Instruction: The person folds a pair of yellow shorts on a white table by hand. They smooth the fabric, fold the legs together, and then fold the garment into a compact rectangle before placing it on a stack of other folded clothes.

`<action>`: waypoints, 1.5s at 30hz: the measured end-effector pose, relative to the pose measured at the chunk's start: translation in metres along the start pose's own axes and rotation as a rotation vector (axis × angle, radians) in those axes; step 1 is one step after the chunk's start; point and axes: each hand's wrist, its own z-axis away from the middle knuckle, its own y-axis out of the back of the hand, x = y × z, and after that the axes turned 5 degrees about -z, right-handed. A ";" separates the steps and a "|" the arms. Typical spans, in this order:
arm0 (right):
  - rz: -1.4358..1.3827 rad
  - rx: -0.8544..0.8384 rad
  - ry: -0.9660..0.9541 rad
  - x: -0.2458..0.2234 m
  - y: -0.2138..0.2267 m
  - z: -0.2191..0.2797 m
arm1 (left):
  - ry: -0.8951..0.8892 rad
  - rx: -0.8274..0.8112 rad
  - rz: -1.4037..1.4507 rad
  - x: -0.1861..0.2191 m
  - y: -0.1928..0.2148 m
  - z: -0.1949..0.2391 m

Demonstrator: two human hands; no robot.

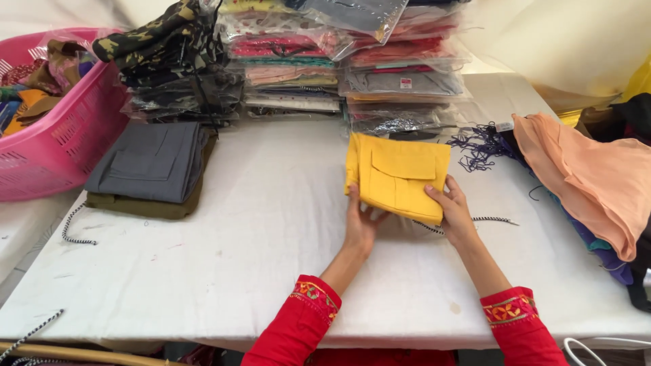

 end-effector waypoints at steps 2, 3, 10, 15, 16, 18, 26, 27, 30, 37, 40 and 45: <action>0.002 -0.028 -0.004 0.007 -0.003 0.001 | 0.016 0.007 -0.090 -0.005 -0.006 0.005; 0.005 -0.057 -0.008 0.011 -0.004 0.001 | 0.032 0.014 -0.178 -0.008 -0.010 0.007; 0.045 -0.226 -0.078 0.009 -0.013 0.005 | -0.265 0.070 -0.442 -0.013 0.028 -0.024; 0.096 -0.170 -0.225 -0.005 -0.005 0.002 | -0.614 -0.080 -0.731 0.042 0.005 -0.022; 0.095 -0.168 -0.220 -0.008 -0.004 0.004 | -0.617 -0.085 -0.731 0.072 -0.003 -0.018; 0.166 -0.157 -0.187 -0.012 -0.004 0.008 | -0.477 -0.108 -0.646 0.132 -0.016 -0.011; 0.224 -0.162 -0.137 -0.023 -0.014 0.018 | -0.463 0.004 -0.779 0.357 0.041 -0.003; 0.235 -0.162 -0.131 -0.024 -0.014 0.018 | -0.493 0.013 -0.763 0.381 0.057 -0.004; 0.251 -0.151 -0.139 -0.022 -0.014 0.017 | -0.592 -0.001 -0.552 0.433 0.085 0.017; 0.314 -0.135 -0.147 -0.015 -0.017 0.014 | -0.568 0.514 -0.156 0.416 0.338 -0.051; 0.360 -0.108 -0.172 -0.007 -0.013 0.009 | -0.540 0.692 -0.094 0.385 0.357 -0.062; 0.396 -0.103 -0.200 -0.008 -0.016 0.013 | -0.660 0.848 -0.512 0.409 0.319 -0.062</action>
